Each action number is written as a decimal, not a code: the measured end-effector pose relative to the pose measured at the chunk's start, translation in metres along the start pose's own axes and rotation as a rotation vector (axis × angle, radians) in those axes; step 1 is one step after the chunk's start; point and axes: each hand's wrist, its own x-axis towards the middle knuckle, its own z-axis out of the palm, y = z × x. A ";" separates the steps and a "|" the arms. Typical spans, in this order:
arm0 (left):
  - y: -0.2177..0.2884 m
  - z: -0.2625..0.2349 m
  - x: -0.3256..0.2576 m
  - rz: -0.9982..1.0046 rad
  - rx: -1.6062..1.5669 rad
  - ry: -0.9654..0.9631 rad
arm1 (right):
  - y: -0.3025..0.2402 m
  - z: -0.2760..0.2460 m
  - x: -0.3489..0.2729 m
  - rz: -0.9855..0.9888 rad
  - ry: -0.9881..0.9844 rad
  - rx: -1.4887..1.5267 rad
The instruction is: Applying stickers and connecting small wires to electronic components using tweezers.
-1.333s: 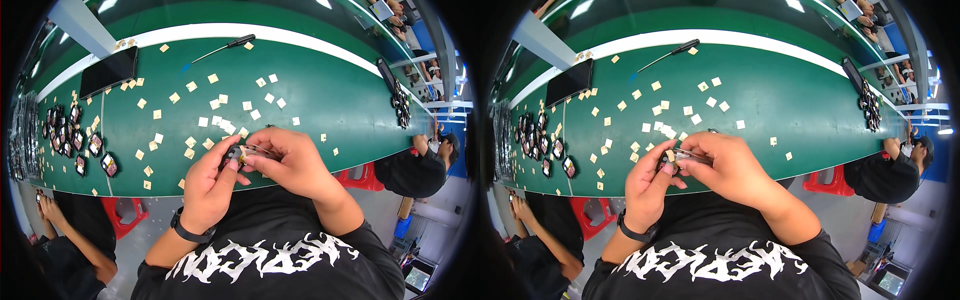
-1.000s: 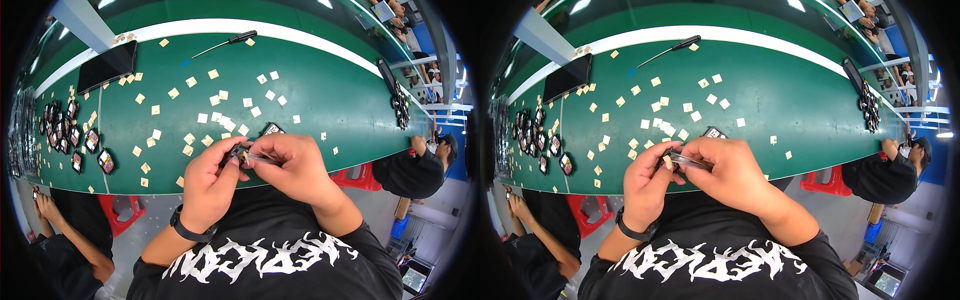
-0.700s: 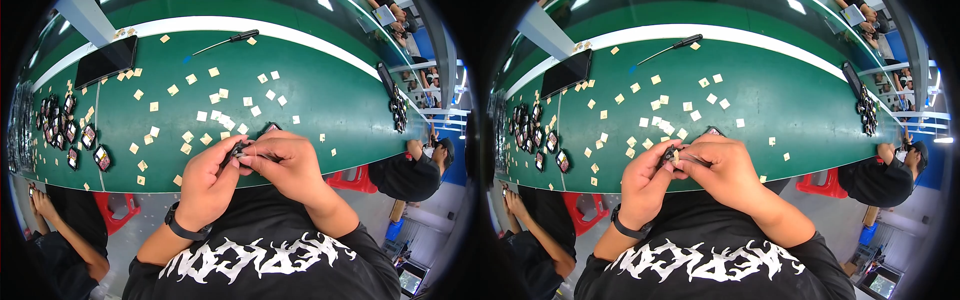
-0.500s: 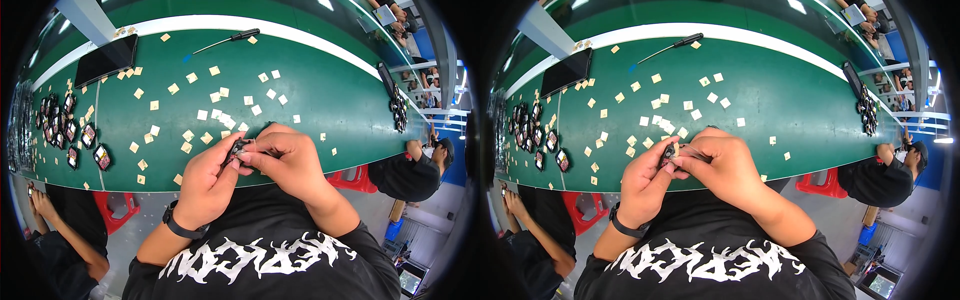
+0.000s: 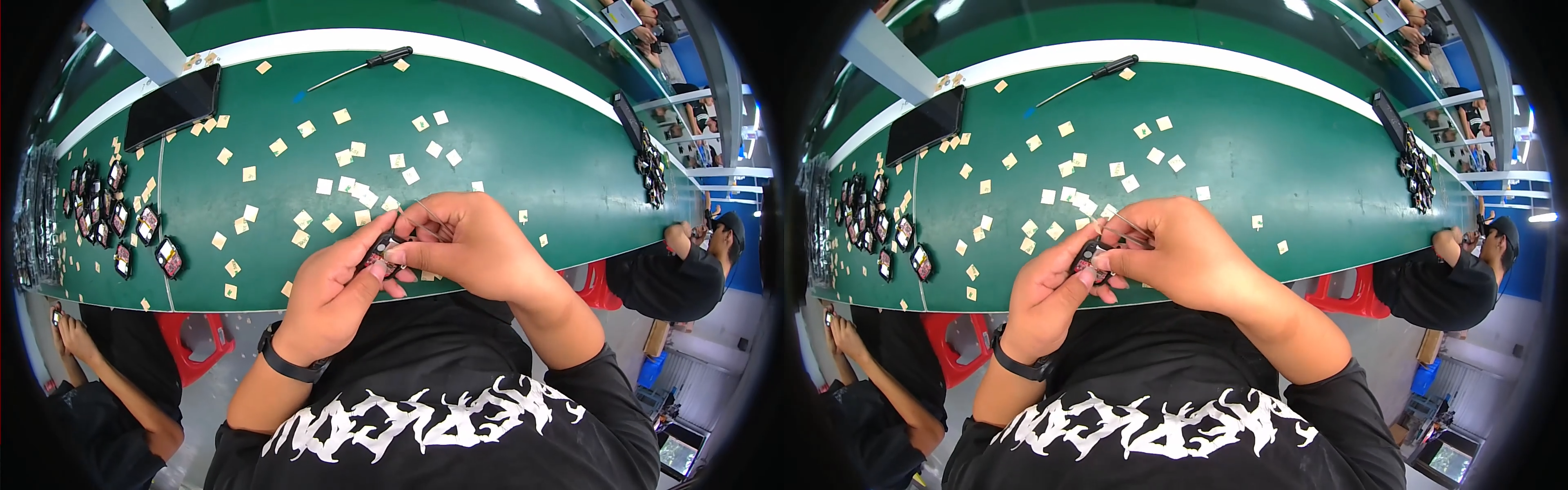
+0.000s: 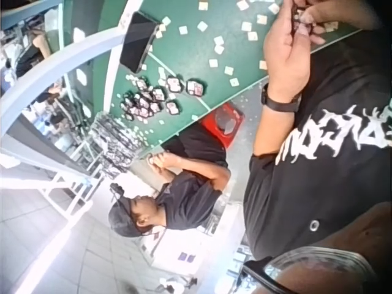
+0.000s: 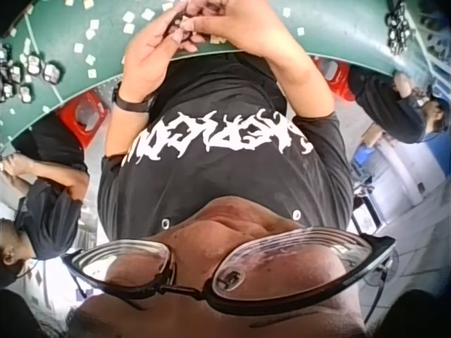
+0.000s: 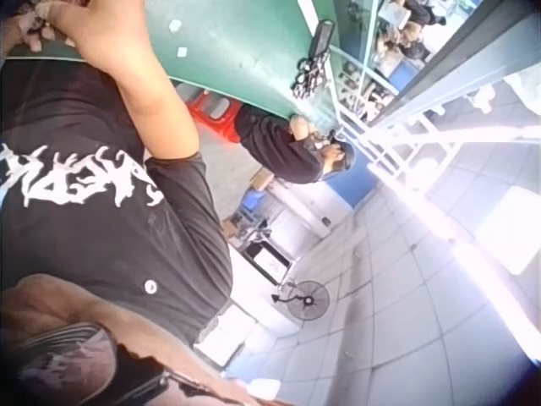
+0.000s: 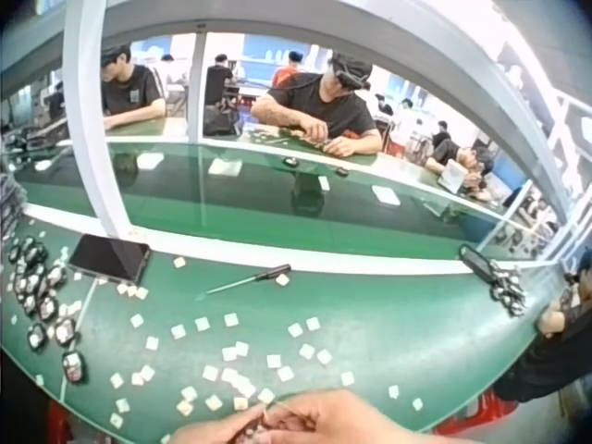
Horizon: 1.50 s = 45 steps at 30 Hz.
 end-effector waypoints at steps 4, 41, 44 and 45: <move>-0.002 0.000 0.001 -0.016 -0.080 0.009 | 0.011 0.006 -0.002 -0.155 0.074 0.001; 0.003 0.003 -0.001 0.008 0.084 0.066 | 0.011 0.006 -0.018 -0.054 0.066 0.149; 0.004 0.006 -0.007 -0.034 0.057 0.139 | 0.020 -0.007 -0.025 -0.357 0.327 -0.205; 0.006 0.007 -0.007 -0.039 0.063 0.134 | 0.025 -0.015 -0.029 -0.327 0.400 -0.310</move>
